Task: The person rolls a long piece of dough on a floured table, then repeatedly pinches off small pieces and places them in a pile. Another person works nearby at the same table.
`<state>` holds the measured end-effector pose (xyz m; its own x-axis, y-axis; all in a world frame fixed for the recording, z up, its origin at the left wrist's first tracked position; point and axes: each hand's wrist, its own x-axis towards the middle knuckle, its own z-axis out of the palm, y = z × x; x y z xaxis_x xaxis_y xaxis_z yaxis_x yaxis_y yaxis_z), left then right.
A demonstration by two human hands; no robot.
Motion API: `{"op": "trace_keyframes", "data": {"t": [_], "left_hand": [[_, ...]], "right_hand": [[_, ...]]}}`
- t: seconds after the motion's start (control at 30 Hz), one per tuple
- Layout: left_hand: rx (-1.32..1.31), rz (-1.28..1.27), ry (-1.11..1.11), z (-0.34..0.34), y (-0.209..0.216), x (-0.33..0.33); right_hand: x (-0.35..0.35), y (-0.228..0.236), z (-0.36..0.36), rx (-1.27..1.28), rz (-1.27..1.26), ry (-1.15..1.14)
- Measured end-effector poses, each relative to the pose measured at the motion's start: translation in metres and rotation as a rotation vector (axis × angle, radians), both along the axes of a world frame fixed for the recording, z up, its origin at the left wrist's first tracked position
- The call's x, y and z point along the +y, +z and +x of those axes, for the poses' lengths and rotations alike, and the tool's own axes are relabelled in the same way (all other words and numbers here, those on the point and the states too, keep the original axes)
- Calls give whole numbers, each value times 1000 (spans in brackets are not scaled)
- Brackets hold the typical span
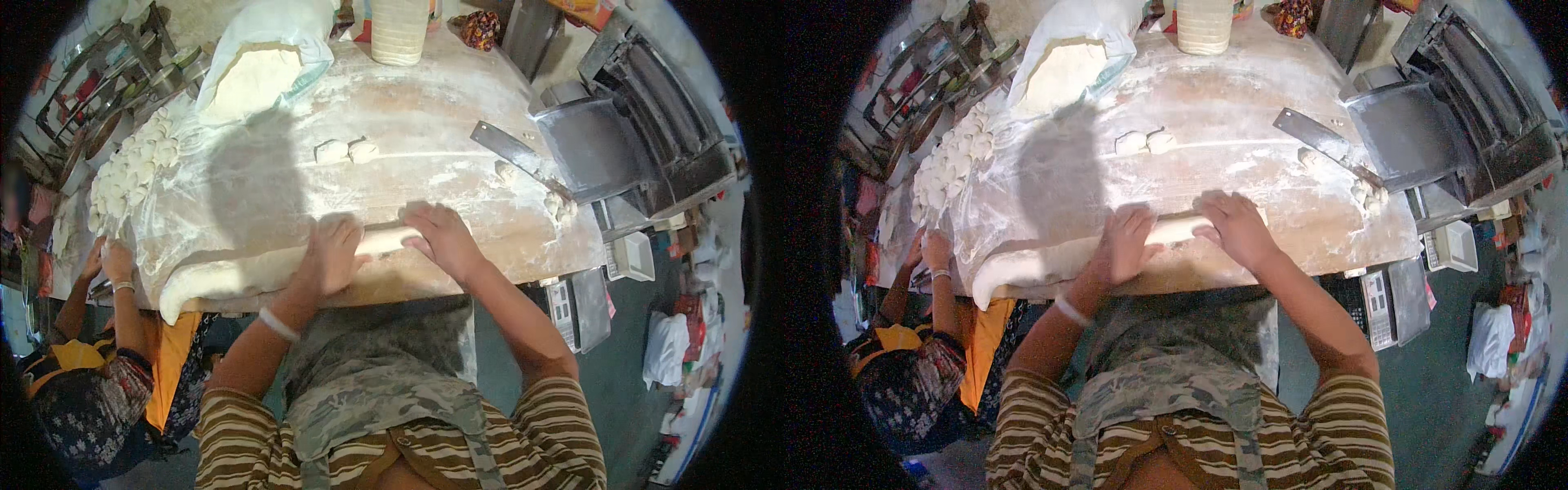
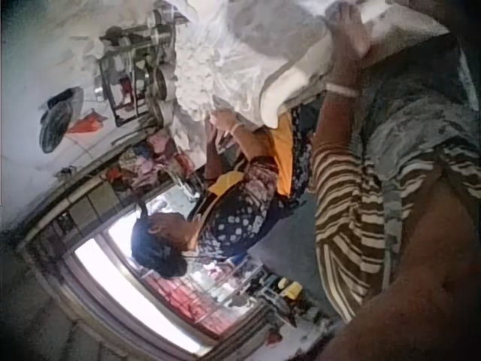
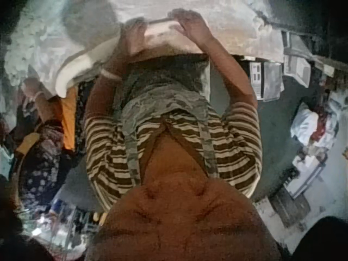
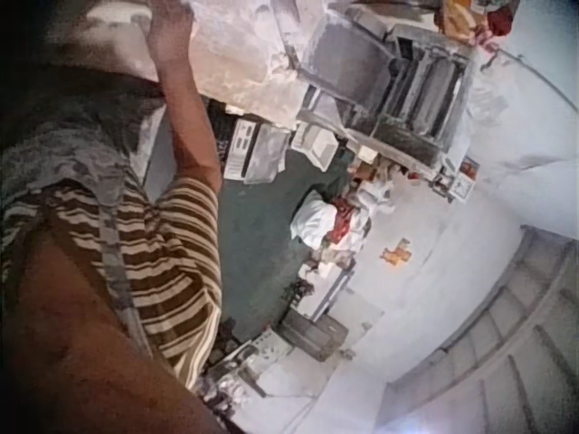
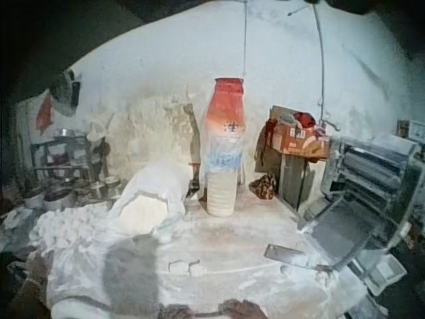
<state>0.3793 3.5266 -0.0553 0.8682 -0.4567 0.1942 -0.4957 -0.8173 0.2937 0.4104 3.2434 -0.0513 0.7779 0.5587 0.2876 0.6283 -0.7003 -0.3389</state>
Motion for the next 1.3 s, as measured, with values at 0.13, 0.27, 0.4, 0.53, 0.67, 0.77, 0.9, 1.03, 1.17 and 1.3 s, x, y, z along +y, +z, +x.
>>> {"op": "trace_keyframes", "data": {"t": [0.13, 0.27, 0.4, 0.53, 0.67, 0.77, 0.9, 1.03, 1.17, 1.3], "left_hand": [[-12, -120, -2, -29, -13, 11], [41, -95, 54, -21, -9, -25], [33, -46, -87, 2, -4, -92], [122, 16, -97, 17, 7, -129], [126, -183, -29, 15, -11, -130], [27, -296, -130, 15, -23, -121], [178, -344, -19, 7, -3, -119], [166, -255, -1, 11, -6, -121], [168, -124, 25, 7, 3, -132], [11, -31, 77, 10, -4, -136]], "right_hand": [[-40, 3, -27, -38, 68, -80], [-55, 16, -42, 356, 289, -333], [-49, -3, -38, 511, 723, -349], [-32, -5, -32, 532, 1119, -451], [2, 4, -31, 700, 1743, -438], [22, 5, -32, 817, 1741, -339], [41, 6, -33, 717, 1695, -391], [52, 24, -30, 676, 1690, -519], [50, 19, -17, 580, 1856, -545], [51, 27, -6, 573, 1864, -573]]}}
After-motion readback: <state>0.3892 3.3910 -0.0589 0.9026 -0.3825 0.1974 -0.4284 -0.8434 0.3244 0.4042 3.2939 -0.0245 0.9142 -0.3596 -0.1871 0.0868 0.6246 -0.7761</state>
